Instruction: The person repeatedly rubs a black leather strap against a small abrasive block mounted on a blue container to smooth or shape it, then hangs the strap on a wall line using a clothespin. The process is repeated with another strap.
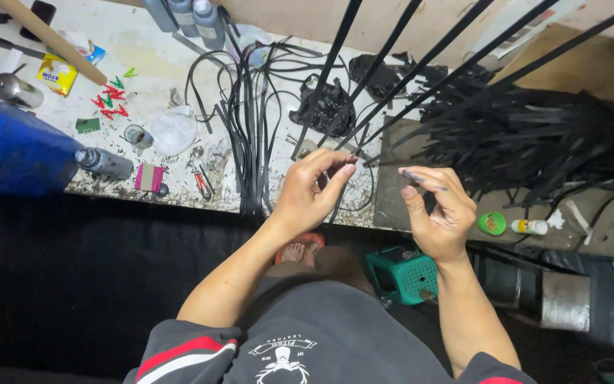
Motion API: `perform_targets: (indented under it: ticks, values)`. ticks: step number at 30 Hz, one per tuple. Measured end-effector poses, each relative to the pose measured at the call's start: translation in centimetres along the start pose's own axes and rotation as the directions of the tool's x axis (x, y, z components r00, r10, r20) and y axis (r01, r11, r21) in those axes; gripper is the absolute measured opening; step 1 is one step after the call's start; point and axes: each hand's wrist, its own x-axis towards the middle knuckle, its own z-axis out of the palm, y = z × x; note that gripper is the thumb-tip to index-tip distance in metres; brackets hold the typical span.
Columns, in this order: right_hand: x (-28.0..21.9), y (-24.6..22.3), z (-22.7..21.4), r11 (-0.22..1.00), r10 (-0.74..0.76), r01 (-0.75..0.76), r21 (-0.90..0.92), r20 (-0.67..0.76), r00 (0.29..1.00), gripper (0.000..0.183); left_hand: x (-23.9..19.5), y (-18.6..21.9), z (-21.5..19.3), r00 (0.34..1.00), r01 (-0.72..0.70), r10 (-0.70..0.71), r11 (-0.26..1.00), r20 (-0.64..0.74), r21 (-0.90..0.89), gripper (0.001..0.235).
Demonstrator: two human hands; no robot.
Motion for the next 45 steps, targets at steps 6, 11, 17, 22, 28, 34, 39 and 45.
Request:
perform_targets:
  ticks: [6,11,17,22,28,34,39,45]
  values:
    - [-4.4,0.5,1.1,0.993,0.11,-0.11,0.037,-0.005,0.994,0.009,-3.7,-1.2,0.0,0.993,0.098,-0.101,0.994,0.057,0.045,0.013]
    - [-9.2,2.0,3.7,0.996,0.078,-0.077,0.033,-0.027,0.997,0.009,-8.5,-5.3,2.0,0.979,0.124,-0.129,0.992,0.159,0.039,0.013]
    - [-17.7,5.0,6.9,0.999,0.039,-0.039,-0.001,-0.065,0.997,0.009,-15.6,-13.4,4.3,0.973,0.069,-0.07,0.998,0.22,0.012,0.015]
    - [-28.8,8.7,10.9,0.995,-0.095,0.092,-0.035,-0.101,0.99,0.011,-24.0,-22.6,5.9,0.977,-0.045,0.045,0.999,0.21,-0.008,0.015]
    - [-45.9,9.1,17.6,0.985,-0.175,0.17,-0.04,-0.22,0.96,0.009,-37.3,-30.3,5.1,0.975,-0.126,0.132,0.991,0.177,-0.042,0.015]
    - [-47.9,3.9,19.1,0.996,-0.082,0.084,0.001,-0.186,0.979,0.006,-42.1,-27.1,0.9,0.99,-0.105,0.101,0.994,0.097,0.031,0.015]
    - [-49.2,4.4,21.6,0.991,0.13,-0.12,0.062,-0.182,0.975,0.005,-44.1,-27.4,-1.6,0.997,-0.056,0.053,0.996,0.05,0.066,0.014]
    - [-48.0,6.6,24.7,0.954,0.299,-0.284,0.098,-0.212,0.93,0.006,-43.1,-28.5,-3.6,0.992,-0.054,0.044,0.995,0.114,0.088,0.015]
